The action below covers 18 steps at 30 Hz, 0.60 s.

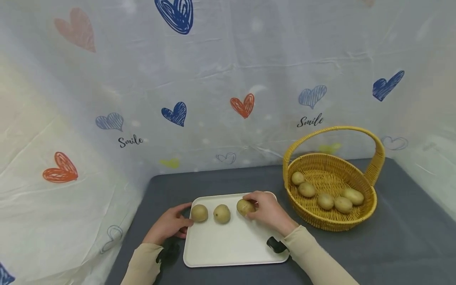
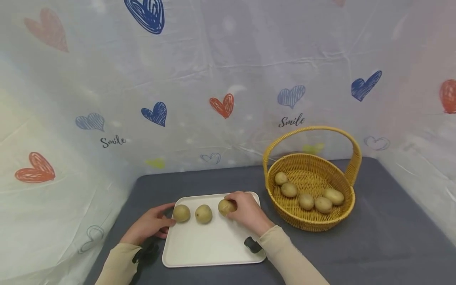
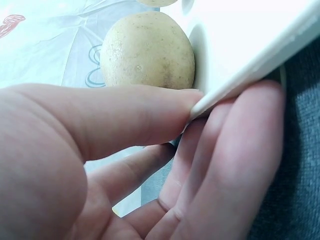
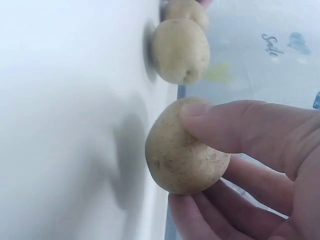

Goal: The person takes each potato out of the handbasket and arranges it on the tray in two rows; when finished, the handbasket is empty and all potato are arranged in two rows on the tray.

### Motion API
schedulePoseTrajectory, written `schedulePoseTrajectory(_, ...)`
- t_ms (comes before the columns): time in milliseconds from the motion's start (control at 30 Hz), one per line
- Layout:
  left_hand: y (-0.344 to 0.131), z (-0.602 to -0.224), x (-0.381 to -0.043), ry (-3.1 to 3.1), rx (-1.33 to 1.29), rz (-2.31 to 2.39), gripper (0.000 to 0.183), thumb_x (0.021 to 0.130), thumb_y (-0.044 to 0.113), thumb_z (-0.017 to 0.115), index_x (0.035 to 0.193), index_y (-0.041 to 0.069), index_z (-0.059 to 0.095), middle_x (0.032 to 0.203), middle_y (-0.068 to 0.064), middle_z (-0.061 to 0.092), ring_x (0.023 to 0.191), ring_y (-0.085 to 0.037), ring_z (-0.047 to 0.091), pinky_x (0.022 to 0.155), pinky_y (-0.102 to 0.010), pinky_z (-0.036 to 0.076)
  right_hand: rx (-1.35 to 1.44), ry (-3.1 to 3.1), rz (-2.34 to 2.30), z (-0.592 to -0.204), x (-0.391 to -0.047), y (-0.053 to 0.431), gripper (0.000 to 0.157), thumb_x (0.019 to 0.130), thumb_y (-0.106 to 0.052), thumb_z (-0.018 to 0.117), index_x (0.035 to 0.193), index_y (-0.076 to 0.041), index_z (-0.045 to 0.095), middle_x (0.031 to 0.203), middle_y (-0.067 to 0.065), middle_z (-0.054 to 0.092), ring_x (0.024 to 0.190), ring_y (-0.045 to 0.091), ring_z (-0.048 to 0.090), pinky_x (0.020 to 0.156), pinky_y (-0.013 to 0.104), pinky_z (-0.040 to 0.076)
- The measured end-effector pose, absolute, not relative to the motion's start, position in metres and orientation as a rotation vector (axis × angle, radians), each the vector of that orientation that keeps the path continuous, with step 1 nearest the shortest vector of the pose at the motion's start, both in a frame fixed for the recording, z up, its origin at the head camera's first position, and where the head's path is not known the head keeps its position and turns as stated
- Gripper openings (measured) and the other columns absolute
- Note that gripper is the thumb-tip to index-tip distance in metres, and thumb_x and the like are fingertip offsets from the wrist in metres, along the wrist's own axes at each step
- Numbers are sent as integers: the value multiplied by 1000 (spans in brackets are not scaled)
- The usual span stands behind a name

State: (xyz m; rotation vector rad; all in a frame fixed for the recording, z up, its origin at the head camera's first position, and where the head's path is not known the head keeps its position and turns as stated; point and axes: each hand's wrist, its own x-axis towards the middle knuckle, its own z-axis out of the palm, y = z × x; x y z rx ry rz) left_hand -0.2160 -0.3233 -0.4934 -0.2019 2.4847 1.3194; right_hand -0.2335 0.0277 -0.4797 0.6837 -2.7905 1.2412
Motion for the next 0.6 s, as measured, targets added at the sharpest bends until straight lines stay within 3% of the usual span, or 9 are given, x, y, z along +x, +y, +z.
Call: schedulePoseTrajectory(600, -322, -492, -217, 2484, -202, 1317, 78, 92, 11, 82, 162, 9, 49, 81, -14, 69, 65, -22, 70, 60, -38, 65, 767, -2795, 1219, -489, -234, 19, 50, 78, 0, 89, 127, 0, 77, 123, 12, 78, 112, 23, 73, 95, 38, 60)
